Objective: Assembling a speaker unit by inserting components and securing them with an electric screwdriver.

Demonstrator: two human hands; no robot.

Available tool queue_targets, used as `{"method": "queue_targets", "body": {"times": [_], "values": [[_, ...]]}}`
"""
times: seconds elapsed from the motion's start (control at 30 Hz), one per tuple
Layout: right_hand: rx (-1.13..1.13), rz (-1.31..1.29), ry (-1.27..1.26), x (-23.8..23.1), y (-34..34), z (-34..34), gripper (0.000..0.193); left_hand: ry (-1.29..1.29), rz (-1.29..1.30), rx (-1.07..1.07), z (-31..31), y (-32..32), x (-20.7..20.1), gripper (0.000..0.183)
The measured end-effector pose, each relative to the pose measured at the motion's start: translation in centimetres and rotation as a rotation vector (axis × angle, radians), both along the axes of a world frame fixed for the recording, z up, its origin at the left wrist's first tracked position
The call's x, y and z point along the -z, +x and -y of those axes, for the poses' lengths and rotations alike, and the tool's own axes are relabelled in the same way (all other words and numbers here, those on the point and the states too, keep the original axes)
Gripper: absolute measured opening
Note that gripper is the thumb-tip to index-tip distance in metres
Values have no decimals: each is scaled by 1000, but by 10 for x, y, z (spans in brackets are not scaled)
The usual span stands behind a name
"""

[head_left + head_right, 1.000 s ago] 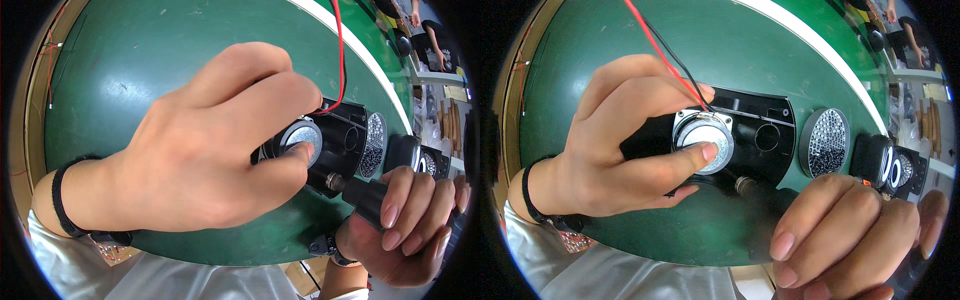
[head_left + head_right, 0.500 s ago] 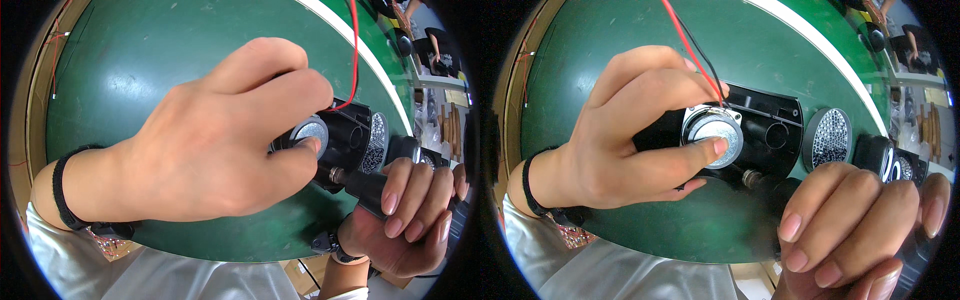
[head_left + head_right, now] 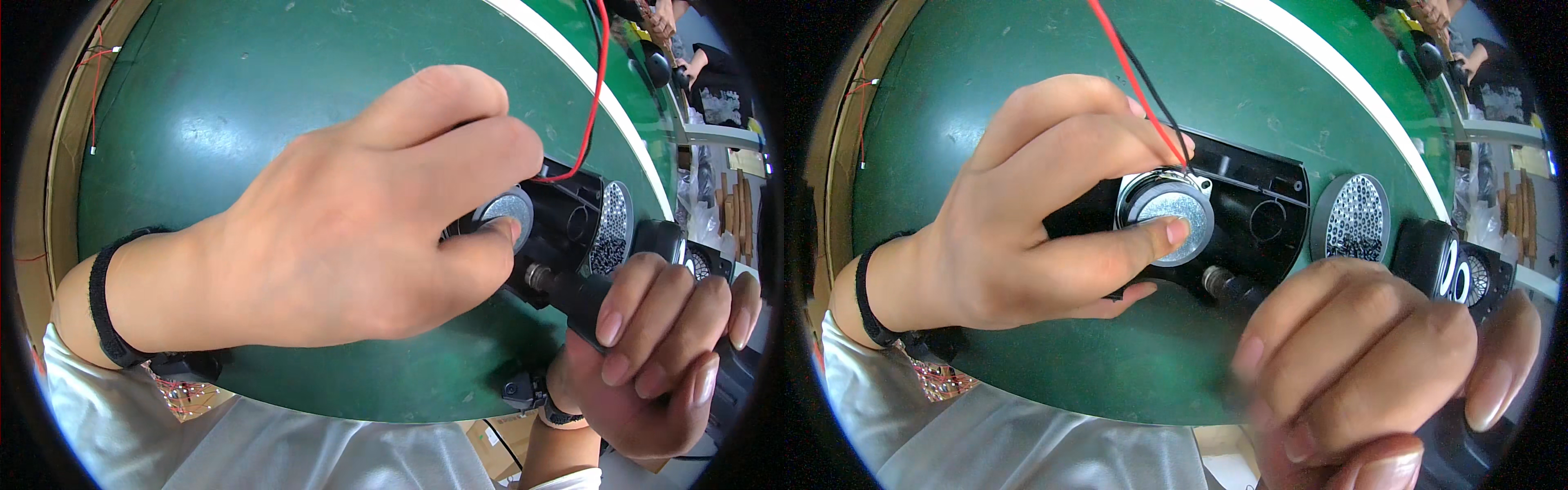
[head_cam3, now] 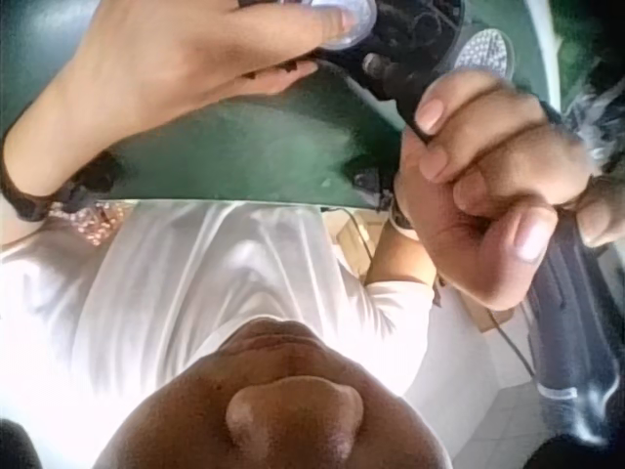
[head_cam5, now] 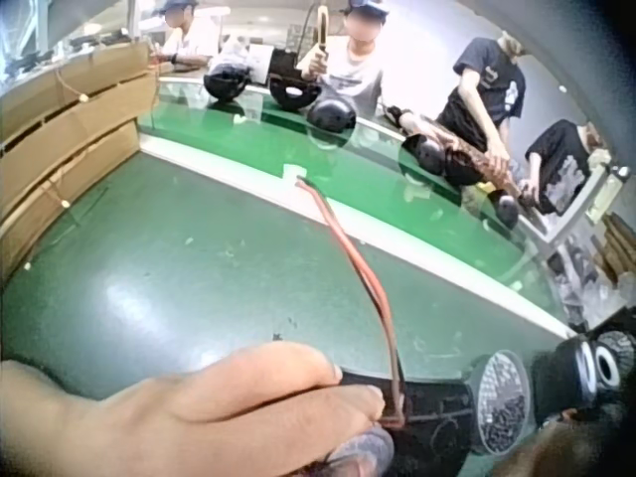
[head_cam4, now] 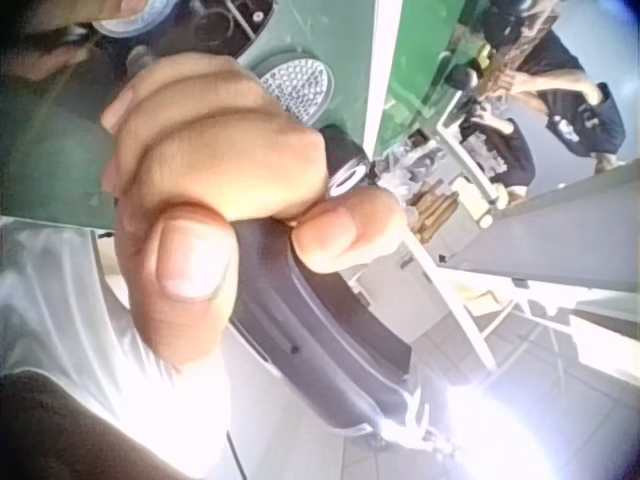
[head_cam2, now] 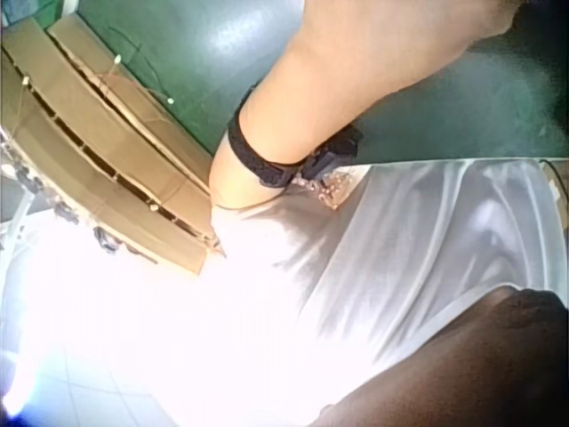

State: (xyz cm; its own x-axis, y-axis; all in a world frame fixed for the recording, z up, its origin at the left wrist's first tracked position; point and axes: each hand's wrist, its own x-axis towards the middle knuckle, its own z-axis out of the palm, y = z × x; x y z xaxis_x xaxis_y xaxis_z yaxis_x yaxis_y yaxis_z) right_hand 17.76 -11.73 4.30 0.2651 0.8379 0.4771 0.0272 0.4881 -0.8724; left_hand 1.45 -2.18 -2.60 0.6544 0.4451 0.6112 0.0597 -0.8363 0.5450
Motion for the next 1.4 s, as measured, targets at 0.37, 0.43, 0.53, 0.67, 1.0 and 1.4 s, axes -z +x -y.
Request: {"method": "queue_targets", "body": {"times": [0.37, 0.43, 0.53, 0.67, 1.0, 1.4], "values": [[16, 5, 11, 2, 0, -4, 30, 65, -107, 75, -7, -10, -6, 52], [51, -88, 45, -6, -2, -2, 29, 48, -120, 69, -6, -13, -6, 53], [42, -31, 168, -34, 34, 19, 23, 70, -84, 105, -6, -3, -7, 55], [34, -126, 217, -42, 40, 19, 12, 63, -97, 112, -7, -6, -7, 53], [113, -136, 146, -48, 53, 25, 22, 232, -528, 16, -10, -23, -58, 49], [176, -54, 120, -50, 105, 47, 13, 166, -396, 101, 17, -3, -45, 70]]}}
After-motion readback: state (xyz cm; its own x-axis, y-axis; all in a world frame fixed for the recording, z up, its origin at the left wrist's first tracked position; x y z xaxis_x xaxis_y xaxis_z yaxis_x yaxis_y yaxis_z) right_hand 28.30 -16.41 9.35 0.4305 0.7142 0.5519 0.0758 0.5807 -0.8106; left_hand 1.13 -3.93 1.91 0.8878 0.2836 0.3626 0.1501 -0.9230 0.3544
